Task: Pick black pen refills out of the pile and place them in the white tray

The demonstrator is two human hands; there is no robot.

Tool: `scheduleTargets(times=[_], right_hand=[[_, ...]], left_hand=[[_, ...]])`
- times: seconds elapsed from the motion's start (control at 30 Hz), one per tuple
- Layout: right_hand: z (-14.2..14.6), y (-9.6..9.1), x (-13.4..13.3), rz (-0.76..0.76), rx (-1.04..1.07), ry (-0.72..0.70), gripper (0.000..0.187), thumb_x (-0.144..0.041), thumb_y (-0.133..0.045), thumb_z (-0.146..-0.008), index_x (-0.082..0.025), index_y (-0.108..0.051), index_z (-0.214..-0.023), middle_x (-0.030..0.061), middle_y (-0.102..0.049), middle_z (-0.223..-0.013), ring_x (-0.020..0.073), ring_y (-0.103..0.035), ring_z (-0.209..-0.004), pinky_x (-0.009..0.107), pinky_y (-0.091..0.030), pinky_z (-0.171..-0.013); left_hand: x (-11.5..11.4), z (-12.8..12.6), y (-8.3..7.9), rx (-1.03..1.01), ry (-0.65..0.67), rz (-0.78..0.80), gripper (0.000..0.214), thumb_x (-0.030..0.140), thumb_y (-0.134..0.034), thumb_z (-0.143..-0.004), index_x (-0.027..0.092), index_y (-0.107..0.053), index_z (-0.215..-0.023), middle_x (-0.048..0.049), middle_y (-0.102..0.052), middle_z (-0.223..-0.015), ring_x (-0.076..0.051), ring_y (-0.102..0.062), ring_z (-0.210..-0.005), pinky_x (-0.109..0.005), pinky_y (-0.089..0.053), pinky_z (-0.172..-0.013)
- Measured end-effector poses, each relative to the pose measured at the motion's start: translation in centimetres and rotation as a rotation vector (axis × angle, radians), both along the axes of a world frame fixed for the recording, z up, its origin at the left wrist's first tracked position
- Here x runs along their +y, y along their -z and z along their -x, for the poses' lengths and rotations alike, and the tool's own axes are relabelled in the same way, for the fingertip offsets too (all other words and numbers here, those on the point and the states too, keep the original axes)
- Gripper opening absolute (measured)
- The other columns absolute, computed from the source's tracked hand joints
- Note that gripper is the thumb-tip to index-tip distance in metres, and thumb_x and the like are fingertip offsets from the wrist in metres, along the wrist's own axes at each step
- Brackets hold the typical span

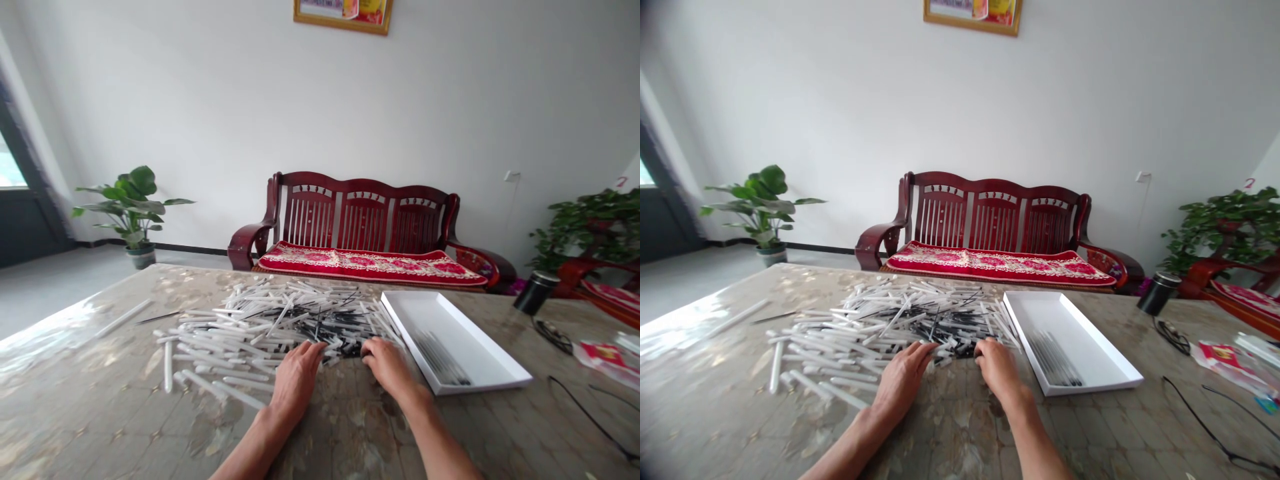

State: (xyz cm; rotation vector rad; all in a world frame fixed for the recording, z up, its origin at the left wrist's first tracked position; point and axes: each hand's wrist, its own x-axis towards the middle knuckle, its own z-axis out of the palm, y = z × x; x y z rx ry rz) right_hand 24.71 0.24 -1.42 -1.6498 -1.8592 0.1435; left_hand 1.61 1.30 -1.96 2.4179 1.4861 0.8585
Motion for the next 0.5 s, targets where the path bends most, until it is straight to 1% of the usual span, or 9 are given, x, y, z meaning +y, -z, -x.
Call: scheduleTargets(times=[0.07, 0.13, 0.2, 0.27, 0.37, 0.5], right_hand=[[0.5, 0.1, 0.4, -0.034, 0.194, -0.037, 0.013, -0.015, -0.064, -0.075, -0.026, -0.067, -0.069, 0.0016, -0.072, -0.075, 0.0201, -0.067, -0.072, 0.029, -0.046, -0.065], [1.4, -0.1, 0.7, -0.006, 0.46, -0.052, 0.005, -0.026, -0.062, -0.078, -0.025, -0.066, -0.075, 0.0018, -0.07, -0.072, 0.0207, -0.065, -0.067, 0.03, -0.048, -0.058], [2.5, -0.4, 0.7, 0.061, 0.73, -0.053, 0.012, -0.036, -0.062, -0.078, -0.024, -0.063, -0.079, 0.0017, -0.068, -0.07, 0.0208, -0.064, -0.061, 0.029, -0.047, -0.049], [3.6, -0.8, 0.4, 0.111, 0.948, -0.055, 0.022, -0.044, -0.066, -0.076, -0.023, -0.062, -0.081, 0.0026, -0.068, -0.072, 0.0211, -0.065, -0.062, 0.028, -0.047, -0.046], [4.7, -1.3, -0.2, 0.165, 1.127, -0.068, 0.033, -0.047, -0.074, -0.071, -0.02, -0.063, -0.085, 0.004, -0.071, -0.076, 0.0205, -0.066, -0.067, 0.028, -0.051, -0.051], [5.3, -1.3, -0.5, 0.212, 1.198, -0.04, 0.041, -0.05, -0.08, -0.064, -0.018, -0.064, -0.084, 0.0037, -0.071, -0.073, 0.0181, -0.065, -0.064, 0.024, -0.047, -0.05]], left_hand=[[0.0, -0.1, 0.0, 0.0, -0.005, -0.017, 0.029, 0.024, -0.047, -0.097, 0.029, -0.069, -0.116, -0.0028, -0.073, -0.097, -0.019, -0.069, -0.093, -0.028, -0.05, -0.081], [0.0, -0.1, 0.0, -0.003, -0.008, -0.028, 0.028, 0.024, -0.048, -0.097, 0.029, -0.07, -0.114, -0.0029, -0.073, -0.096, -0.019, -0.069, -0.092, -0.028, -0.05, -0.081], [0.0, -0.2, 0.0, -0.01, -0.009, -0.028, 0.028, 0.024, -0.049, -0.096, 0.028, -0.071, -0.113, -0.0031, -0.073, -0.095, -0.019, -0.07, -0.092, -0.029, -0.05, -0.081], [-0.1, -0.2, 0.0, -0.019, -0.014, -0.022, 0.028, 0.024, -0.049, -0.096, 0.028, -0.071, -0.112, -0.003, -0.073, -0.096, -0.019, -0.07, -0.092, -0.029, -0.05, -0.081], [0.0, -0.2, -0.1, -0.037, -0.026, -0.004, 0.028, 0.024, -0.049, -0.096, 0.029, -0.071, -0.111, -0.0025, -0.074, -0.096, -0.019, -0.07, -0.093, -0.029, -0.05, -0.082], [0.1, -0.1, 0.0, -0.069, -0.032, 0.001, 0.028, 0.023, -0.048, -0.096, 0.028, -0.071, -0.11, -0.0025, -0.074, -0.096, -0.018, -0.07, -0.092, -0.029, -0.05, -0.082]])
